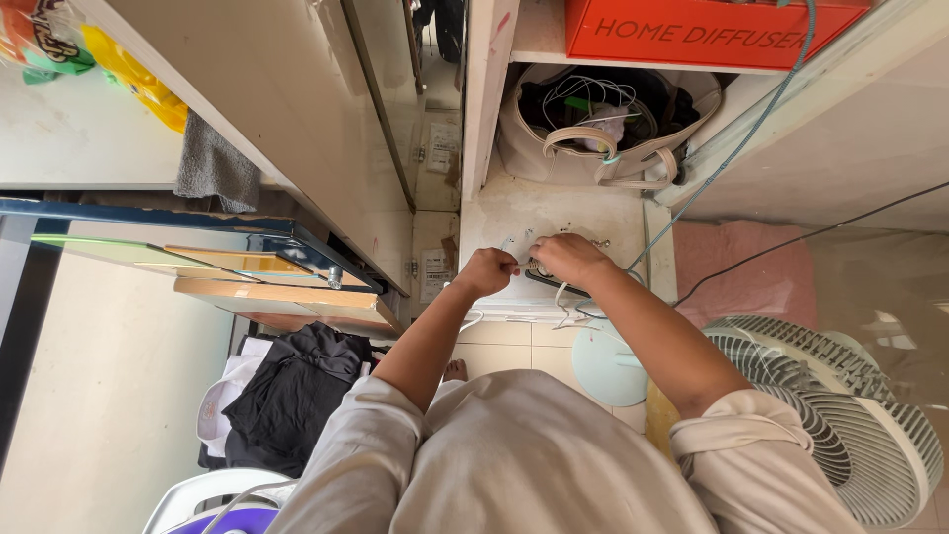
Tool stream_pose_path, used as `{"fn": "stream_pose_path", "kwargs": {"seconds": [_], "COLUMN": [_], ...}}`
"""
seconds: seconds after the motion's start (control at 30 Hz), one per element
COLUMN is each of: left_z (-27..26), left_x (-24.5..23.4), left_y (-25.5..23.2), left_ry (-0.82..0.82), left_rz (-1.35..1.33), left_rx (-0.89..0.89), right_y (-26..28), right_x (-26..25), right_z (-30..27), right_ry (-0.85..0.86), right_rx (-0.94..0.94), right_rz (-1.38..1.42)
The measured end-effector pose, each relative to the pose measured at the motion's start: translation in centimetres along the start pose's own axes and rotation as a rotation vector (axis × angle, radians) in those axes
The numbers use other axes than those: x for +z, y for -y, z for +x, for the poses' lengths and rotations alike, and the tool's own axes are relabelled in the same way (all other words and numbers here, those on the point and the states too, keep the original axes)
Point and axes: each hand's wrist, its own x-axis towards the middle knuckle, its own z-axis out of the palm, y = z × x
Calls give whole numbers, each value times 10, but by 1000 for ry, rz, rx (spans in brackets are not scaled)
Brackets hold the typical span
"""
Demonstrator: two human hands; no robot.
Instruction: The person plugs in a power strip and an iron, then irons a black garment on a small ironing board. They smooth the fabric, flip it, and continue ironing different sections.
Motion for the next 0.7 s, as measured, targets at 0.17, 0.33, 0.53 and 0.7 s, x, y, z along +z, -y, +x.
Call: {"fn": "stream_pose_path", "kwargs": {"seconds": [0.17,0.33,0.53,0.7], "left_z": [-3,-1,14,22], "left_x": [9,9,23,32], "left_y": [8,2,-23,-31], "left_ry": [-38,-65,-72,-62], "left_rz": [3,-6,81,210], "left_rx": [111,137,-3,-149], "right_y": [-2,-17,-38,-35], "right_x": [9,4,24,41], "right_z": [-3,-4,8,9], "right_ry": [-23,-29,-62,-96], "right_rx": [7,344,515,508], "right_rz": [-42,362,517,402]}}
